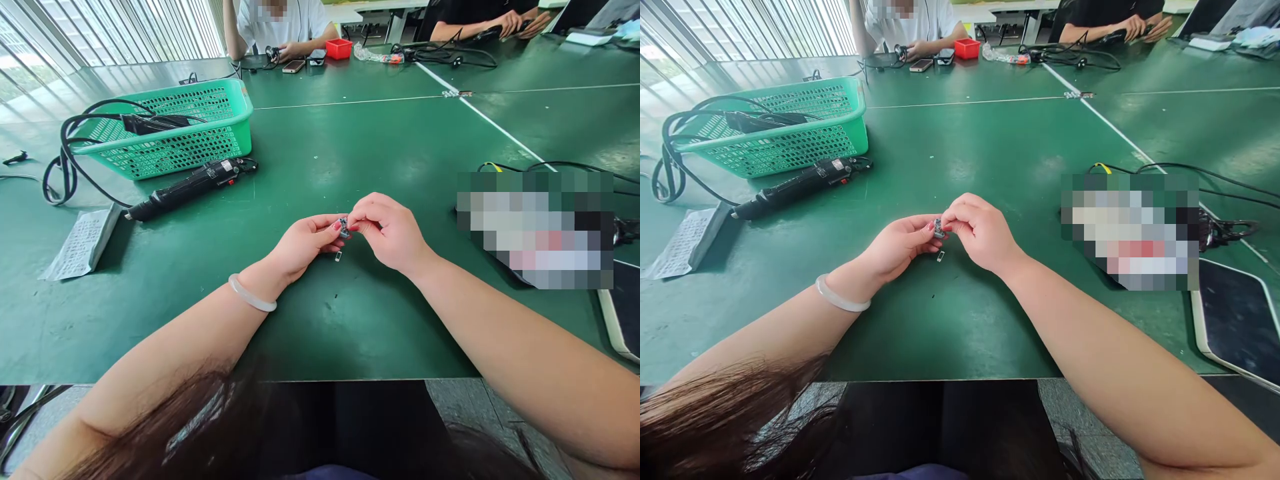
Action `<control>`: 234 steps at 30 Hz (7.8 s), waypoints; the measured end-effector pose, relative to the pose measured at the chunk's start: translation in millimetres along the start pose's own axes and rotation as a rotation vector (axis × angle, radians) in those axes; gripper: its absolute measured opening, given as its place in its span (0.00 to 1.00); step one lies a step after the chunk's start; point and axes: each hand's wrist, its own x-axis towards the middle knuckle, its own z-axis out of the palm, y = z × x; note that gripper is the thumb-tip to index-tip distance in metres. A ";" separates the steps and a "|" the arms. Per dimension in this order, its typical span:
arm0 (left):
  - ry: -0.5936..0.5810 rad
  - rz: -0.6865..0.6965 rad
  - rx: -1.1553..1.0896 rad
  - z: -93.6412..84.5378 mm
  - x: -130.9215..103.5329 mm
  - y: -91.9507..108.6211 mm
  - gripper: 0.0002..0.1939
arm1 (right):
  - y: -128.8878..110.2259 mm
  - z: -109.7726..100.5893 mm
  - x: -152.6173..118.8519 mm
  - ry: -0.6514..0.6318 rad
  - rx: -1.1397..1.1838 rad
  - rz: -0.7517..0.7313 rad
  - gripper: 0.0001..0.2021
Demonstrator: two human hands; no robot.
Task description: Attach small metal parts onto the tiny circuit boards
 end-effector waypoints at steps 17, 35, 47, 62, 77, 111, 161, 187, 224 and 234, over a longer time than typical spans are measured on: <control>-0.025 -0.009 0.015 -0.1 0.4 0.5 0.04 | -7.1 3.6 -3.2 0.011 -0.142 -0.071 0.14; 0.038 -0.020 -0.067 2.1 -1.0 2.9 0.07 | -9.7 -2.1 -1.8 0.056 -0.149 0.059 0.10; 0.305 0.054 -0.213 3.0 4.1 2.8 0.07 | -10.8 -0.7 -4.4 -0.338 -0.139 0.223 0.03; 0.365 0.047 -0.175 5.4 3.7 4.0 0.06 | -7.9 6.0 -5.2 -0.381 -0.228 0.280 0.07; 0.361 0.077 0.006 6.1 4.8 0.6 0.08 | -6.4 4.2 -1.8 -0.112 0.121 0.388 0.06; 0.248 0.200 0.265 3.9 0.9 -3.8 0.09 | -5.0 -0.6 -2.2 -0.076 0.108 0.435 0.14; 0.132 0.309 1.331 -0.3 -9.9 0.8 0.08 | 5.0 -11.0 -0.2 -0.121 -0.106 0.496 0.11; 0.305 0.571 1.538 2.1 -12.0 8.5 0.08 | -4.7 -6.3 -1.7 -0.265 -0.338 0.252 0.06; 0.248 0.507 1.545 5.3 -12.6 6.7 0.09 | -7.8 -5.1 -3.5 -0.306 -0.364 0.221 0.07; 0.249 0.524 1.537 3.7 -12.3 5.9 0.08 | -5.8 -4.6 -3.7 -0.289 -0.341 0.195 0.06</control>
